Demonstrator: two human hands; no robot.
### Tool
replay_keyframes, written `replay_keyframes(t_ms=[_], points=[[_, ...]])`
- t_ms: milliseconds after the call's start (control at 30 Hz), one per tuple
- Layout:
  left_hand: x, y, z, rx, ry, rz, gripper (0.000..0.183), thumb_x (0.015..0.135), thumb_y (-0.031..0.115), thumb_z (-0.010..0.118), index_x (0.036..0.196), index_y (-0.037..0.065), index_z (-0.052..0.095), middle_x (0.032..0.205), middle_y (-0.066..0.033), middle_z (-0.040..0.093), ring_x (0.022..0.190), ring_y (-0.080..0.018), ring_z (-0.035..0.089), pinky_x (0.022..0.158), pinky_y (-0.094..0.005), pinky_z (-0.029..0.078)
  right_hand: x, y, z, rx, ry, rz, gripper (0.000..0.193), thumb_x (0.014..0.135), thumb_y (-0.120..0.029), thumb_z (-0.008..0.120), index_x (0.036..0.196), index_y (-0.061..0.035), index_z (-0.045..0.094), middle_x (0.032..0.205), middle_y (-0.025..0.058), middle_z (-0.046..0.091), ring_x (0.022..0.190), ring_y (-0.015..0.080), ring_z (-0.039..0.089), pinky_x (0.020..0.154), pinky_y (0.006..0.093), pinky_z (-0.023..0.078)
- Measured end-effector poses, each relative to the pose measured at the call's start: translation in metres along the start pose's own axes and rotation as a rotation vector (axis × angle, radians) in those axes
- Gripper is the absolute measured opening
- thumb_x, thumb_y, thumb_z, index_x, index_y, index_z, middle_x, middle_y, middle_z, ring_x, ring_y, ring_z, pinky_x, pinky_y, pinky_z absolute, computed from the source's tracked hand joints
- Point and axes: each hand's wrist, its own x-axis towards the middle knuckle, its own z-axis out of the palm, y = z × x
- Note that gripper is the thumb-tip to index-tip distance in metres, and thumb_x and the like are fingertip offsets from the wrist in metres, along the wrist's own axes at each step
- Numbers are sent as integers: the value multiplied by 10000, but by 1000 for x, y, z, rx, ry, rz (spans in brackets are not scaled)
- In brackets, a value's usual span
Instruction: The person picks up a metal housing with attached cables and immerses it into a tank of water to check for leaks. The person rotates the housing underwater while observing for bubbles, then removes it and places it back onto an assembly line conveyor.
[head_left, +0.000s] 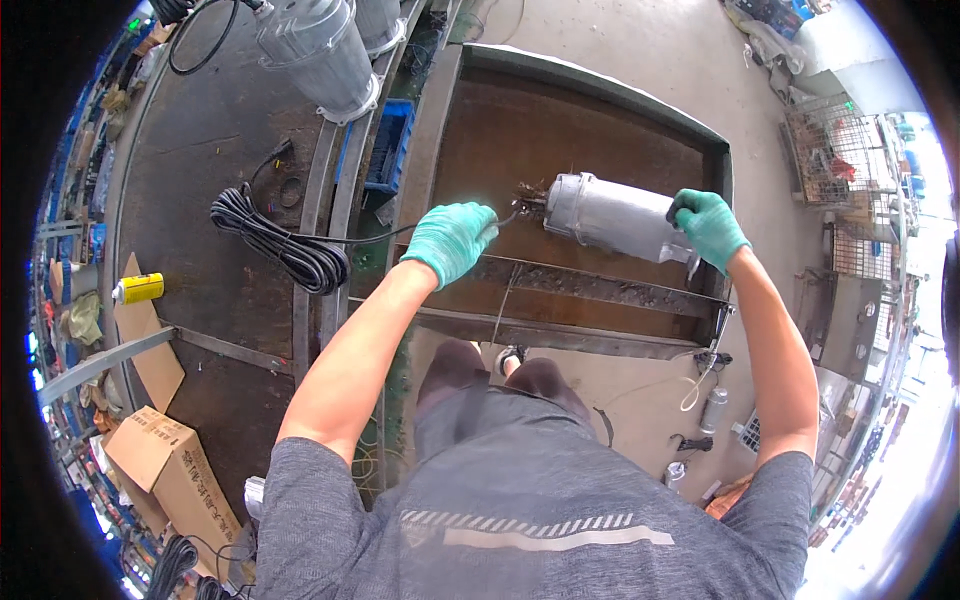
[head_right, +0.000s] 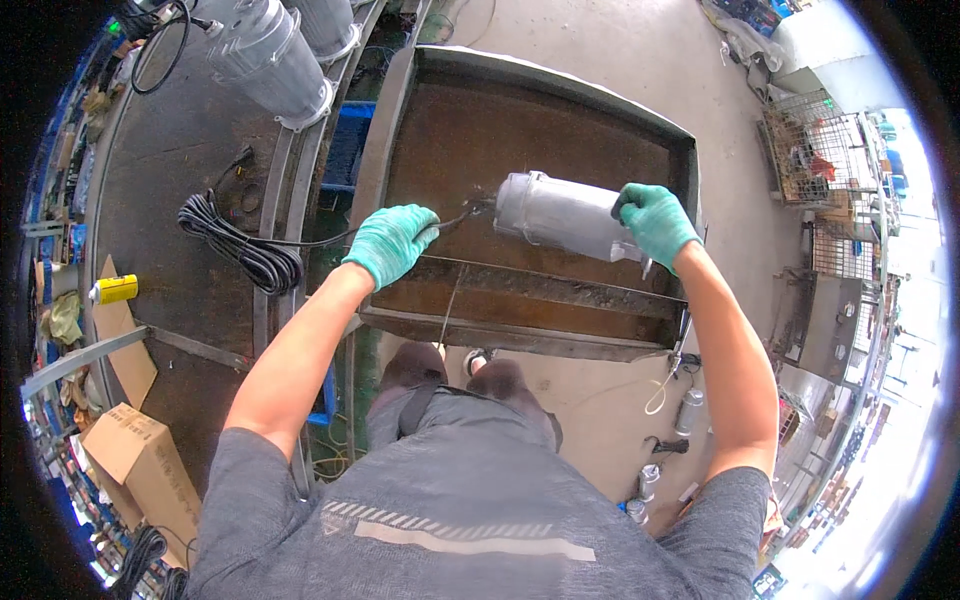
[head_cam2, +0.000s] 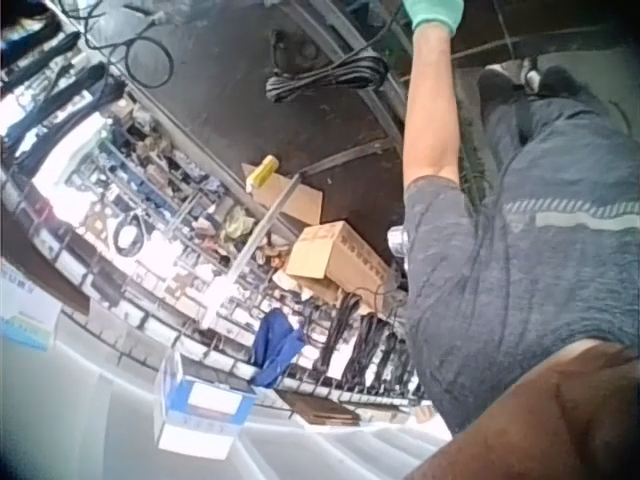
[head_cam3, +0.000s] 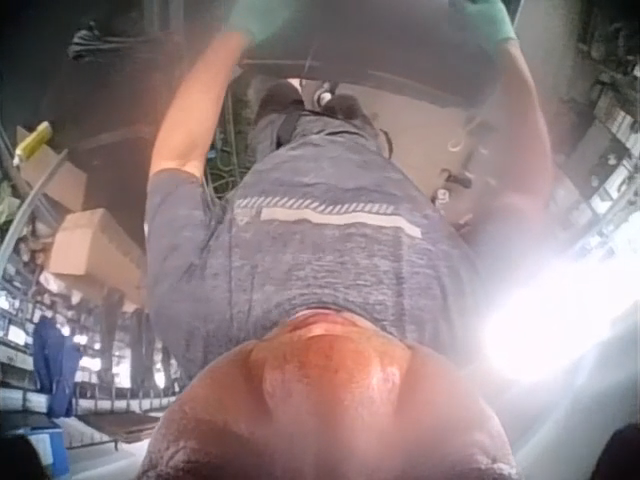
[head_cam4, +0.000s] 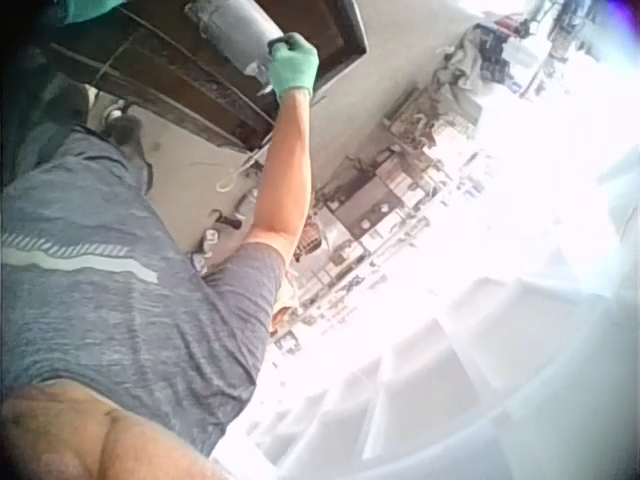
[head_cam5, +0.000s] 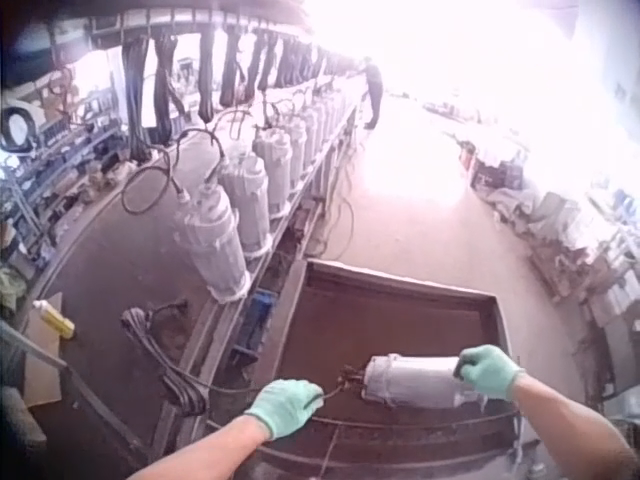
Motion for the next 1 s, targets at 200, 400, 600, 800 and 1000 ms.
replay_keyframes(t_ms=[200,400,600,800,1000], points=[[9,-10,37,14,119,-236,171,980,266,647,1004,107,706,975,-153,724,912,-376,699,801,-483,564,46,44,39,39,17,-21,127,896,-40,597,907,-10,720,730,79,659,705,172,597,727,335,529],[20,4,32,-11,65,-507,269,1001,368,594,950,133,715,919,-170,743,863,-397,710,774,-518,561,67,85,69,123,6,17,200,910,-8,637,1107,-34,662,939,79,699,815,156,578,794,316,517],[24,6,34,107,-58,-573,318,1011,398,558,924,130,705,903,-181,740,868,-405,709,782,-529,555,72,91,90,-188,116,-115,299,878,-19,749,1142,-37,610,1052,153,649,962,290,643,902,399,517],[31,11,35,165,-112,-598,358,1009,425,541,913,128,716,909,-188,742,883,-408,711,800,-534,556,75,108,88,-533,-42,-245,243,876,-80,724,1084,-71,598,1106,189,658,1056,400,653,882,470,540],[38,16,30,210,-177,-674,380,1012,441,534,928,132,738,945,-204,742,918,-412,710,839,-527,556,79,130,99,-704,-21,-110,160,947,-87,614,1103,-112,630,1074,171,689,1013,376,698,852,477,575]])
